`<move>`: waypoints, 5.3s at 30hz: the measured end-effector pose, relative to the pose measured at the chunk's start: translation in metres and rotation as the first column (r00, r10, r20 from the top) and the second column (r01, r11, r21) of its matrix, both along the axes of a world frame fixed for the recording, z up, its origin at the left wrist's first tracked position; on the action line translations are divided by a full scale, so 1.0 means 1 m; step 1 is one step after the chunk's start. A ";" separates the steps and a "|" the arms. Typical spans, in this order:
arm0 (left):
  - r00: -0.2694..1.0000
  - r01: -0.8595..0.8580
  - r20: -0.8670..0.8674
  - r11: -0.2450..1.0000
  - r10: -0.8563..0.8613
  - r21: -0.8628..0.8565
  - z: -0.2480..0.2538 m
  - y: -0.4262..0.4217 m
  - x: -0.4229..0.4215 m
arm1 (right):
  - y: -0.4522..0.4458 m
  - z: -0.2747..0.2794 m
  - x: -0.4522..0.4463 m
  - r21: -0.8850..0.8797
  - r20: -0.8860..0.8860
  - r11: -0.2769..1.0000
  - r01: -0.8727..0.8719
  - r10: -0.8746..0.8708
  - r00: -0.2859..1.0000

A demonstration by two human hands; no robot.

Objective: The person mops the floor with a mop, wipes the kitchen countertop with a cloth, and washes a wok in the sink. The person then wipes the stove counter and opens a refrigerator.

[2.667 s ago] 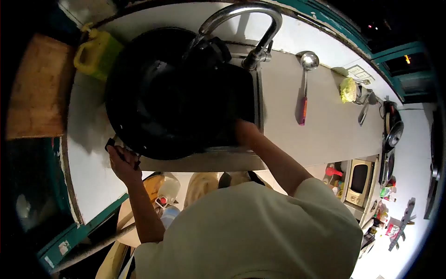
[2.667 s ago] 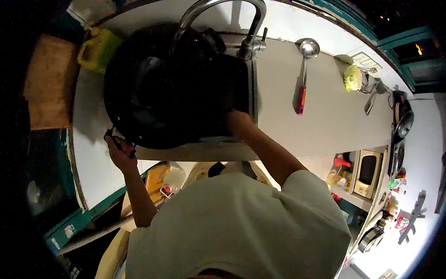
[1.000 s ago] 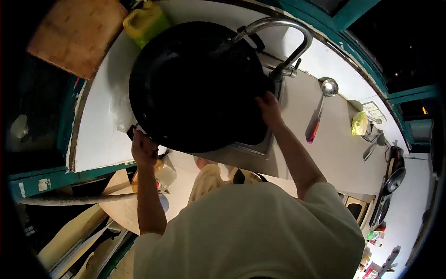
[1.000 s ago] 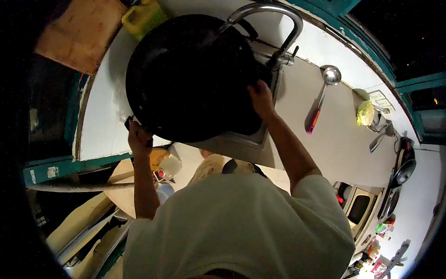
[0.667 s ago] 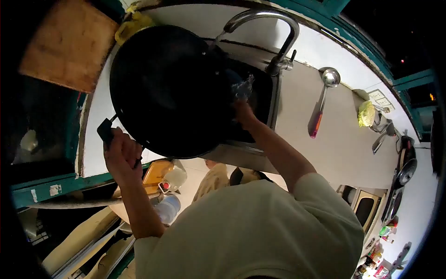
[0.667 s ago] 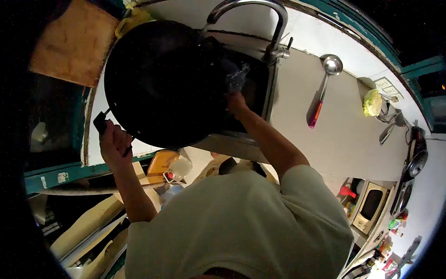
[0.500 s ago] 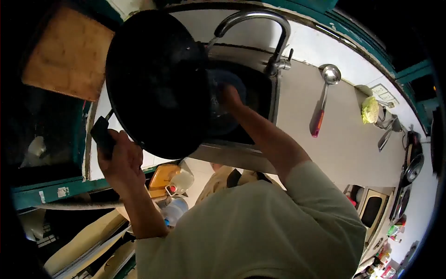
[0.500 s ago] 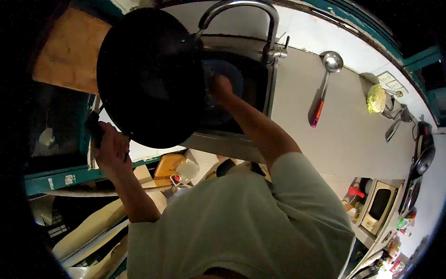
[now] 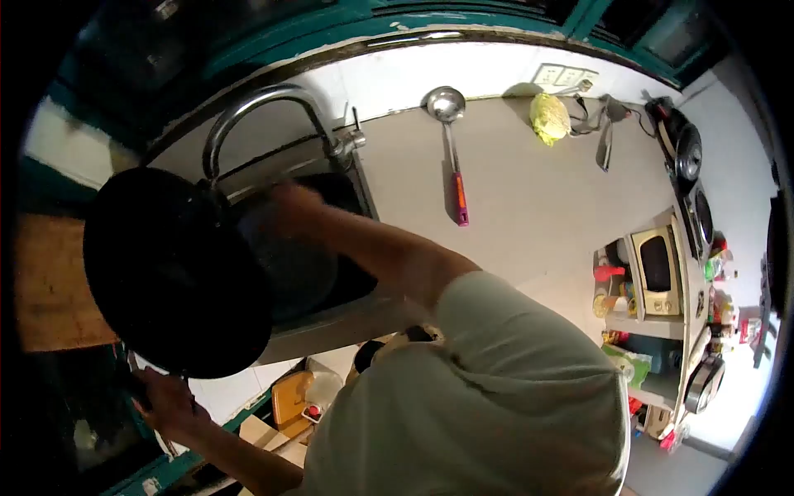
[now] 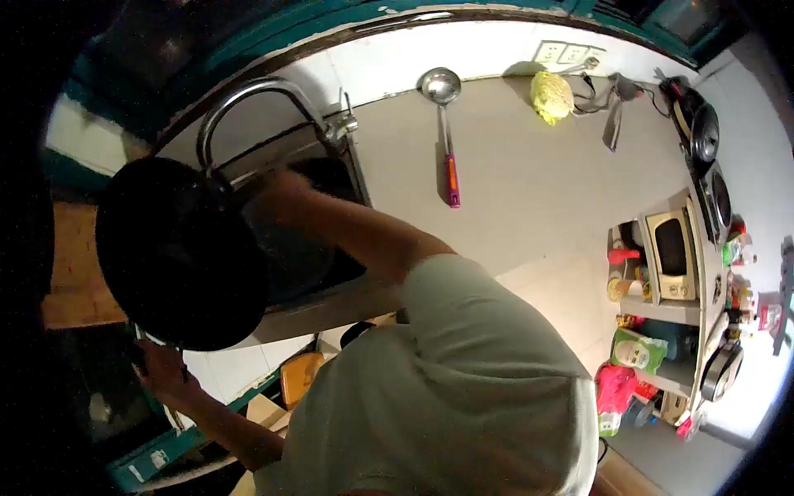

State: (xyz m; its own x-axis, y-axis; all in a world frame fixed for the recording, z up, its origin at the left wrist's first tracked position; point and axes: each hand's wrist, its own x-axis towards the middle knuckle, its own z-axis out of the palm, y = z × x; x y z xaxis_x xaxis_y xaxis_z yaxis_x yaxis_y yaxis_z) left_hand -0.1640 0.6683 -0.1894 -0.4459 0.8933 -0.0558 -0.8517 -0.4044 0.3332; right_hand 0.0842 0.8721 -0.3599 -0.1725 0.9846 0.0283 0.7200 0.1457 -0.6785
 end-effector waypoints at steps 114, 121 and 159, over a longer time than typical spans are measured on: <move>0.235 -0.700 -0.935 0.713 0.265 0.026 0.023 -0.038 0.152 | -0.045 -0.022 -0.041 -0.583 -0.813 0.353 -0.732 -0.251 0.526; 0.225 -0.774 -0.843 0.615 0.489 0.150 0.044 -0.058 0.105 | -0.047 0.018 -0.008 -0.290 -0.524 0.698 -0.654 0.456 0.719; 0.598 -0.187 -0.795 0.947 -0.099 -0.259 -0.054 -0.149 0.068 | -0.302 0.141 0.102 0.368 -0.830 0.912 0.181 0.234 0.506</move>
